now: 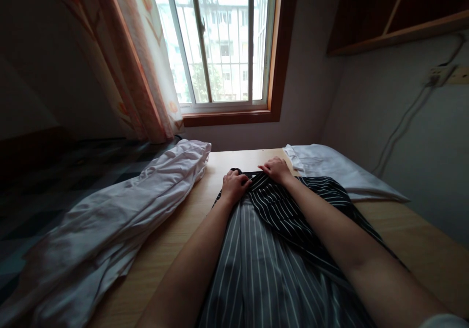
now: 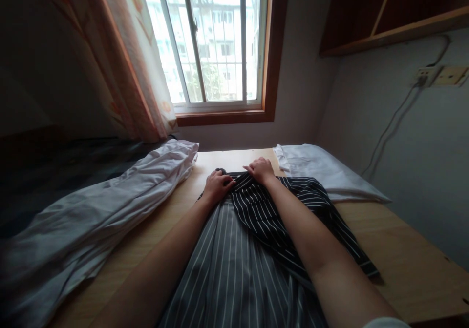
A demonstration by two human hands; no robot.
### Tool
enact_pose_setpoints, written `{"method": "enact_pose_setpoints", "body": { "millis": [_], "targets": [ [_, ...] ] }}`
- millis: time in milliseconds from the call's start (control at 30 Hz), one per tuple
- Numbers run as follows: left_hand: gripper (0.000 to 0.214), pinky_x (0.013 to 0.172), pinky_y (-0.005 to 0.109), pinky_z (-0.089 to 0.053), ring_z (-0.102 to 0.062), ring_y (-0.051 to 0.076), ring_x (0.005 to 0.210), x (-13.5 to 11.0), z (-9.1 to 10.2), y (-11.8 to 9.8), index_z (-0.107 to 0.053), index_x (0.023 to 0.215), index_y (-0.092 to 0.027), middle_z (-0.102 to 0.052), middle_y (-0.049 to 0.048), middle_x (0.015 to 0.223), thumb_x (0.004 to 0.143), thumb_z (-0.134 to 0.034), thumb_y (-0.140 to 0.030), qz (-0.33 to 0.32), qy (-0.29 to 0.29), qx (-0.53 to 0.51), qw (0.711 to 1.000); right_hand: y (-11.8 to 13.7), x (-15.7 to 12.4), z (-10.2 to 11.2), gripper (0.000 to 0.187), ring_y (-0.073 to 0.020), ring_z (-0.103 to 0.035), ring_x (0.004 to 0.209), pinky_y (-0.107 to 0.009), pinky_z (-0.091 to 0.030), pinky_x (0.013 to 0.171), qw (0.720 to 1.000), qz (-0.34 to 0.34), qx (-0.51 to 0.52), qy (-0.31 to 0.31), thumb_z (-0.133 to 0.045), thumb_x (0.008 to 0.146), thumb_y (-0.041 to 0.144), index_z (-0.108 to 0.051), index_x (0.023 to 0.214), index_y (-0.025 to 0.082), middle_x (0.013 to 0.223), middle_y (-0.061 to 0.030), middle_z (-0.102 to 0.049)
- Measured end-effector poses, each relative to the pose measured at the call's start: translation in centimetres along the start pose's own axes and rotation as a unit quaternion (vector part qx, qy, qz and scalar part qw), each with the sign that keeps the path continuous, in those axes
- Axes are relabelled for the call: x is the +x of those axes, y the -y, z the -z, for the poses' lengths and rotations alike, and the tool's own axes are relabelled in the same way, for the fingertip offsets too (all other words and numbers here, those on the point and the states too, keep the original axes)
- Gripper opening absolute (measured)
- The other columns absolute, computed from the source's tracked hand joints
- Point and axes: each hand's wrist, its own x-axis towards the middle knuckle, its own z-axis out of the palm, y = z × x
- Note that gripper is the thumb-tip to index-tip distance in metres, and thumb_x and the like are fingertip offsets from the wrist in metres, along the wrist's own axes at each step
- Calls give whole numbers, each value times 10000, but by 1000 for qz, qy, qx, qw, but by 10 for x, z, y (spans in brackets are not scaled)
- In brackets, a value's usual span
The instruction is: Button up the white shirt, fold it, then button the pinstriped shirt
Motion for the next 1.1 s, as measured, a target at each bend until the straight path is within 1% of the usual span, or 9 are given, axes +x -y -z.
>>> {"method": "enact_pose_setpoints", "body": {
  "millis": [100,167,333,467,567,767,933,1033,1100],
  "targets": [
    [257,914,376,-412,-546,258,1028,0,2,-1,-770,940,-240,-636,74,935,888,-607,-432,2,-6,-2,1000,24,-12,2,281,-256,-535,1081,-352,-353,907,996,-33,4,-78,-482,962,340,-717,986,187,1088,-101,-695],
    [268,897,364,-417,-556,256,1022,1,2,-1,-771,912,-232,-643,74,933,878,-618,-449,14,-9,-5,1000,43,-23,3,244,-255,-541,1065,-349,-370,893,995,-23,2,-93,-486,943,253,-711,1005,181,1077,-107,-690],
    [307,872,349,-417,-576,259,1012,3,2,2,-765,870,-222,-665,77,933,862,-622,-493,54,-7,-13,998,69,-48,-7,291,-252,-580,986,-331,-424,810,1000,11,16,1,-452,948,239,-726,998,154,1039,-132,-700],
    [298,853,339,-415,-589,250,998,2,2,3,-731,912,-206,-685,82,970,921,-527,-423,64,-40,-34,997,64,-53,-17,286,-245,-567,1047,-335,-414,898,998,2,56,-15,-477,940,239,-729,1060,178,1108,-106,-695],
    [197,824,321,-418,-597,233,966,3,9,5,-674,1021,-236,-681,45,950,870,-556,-284,97,-64,-72,991,57,-52,-20,284,-237,-566,1062,-333,-394,948,995,0,93,-32,-490,937,239,-739,1063,187,1110,-86,-700],
    [415,648,245,-392,-550,156,688,10,32,4,-519,1136,-212,-533,-39,702,736,-567,-112,136,-106,-174,970,54,-50,-25,238,-237,-569,1044,-338,-392,941,990,-7,131,-50,-553,891,218,-752,1019,198,1085,-69,-708],
    [448,622,225,-415,-535,126,625,14,25,-5,-502,1126,-200,-521,-66,665,707,-639,-120,83,-67,-268,957,48,-46,-30,201,-233,-573,1029,-332,-393,917,985,-21,161,-52,-588,860,209,-757,967,229,1067,-55,-712],
    [264,689,246,-482,-622,141,710,15,14,-7,-545,1069,-188,-643,-12,748,812,-604,-204,57,-36,-360,931,42,-42,-32,185,-209,-600,979,-296,-394,894,980,-19,190,-53,-573,877,222,-753,917,204,1026,-61,-721],
    [183,730,266,-507,-658,151,755,15,10,-5,-574,1042,-183,-698,22,805,868,-518,-179,60,-30,-371,926,38,-40,-32,273,-189,-619,913,-273,-398,851,976,-24,211,-53,-492,937,248,-743,853,179,960,-71,-728]
  ]
}}
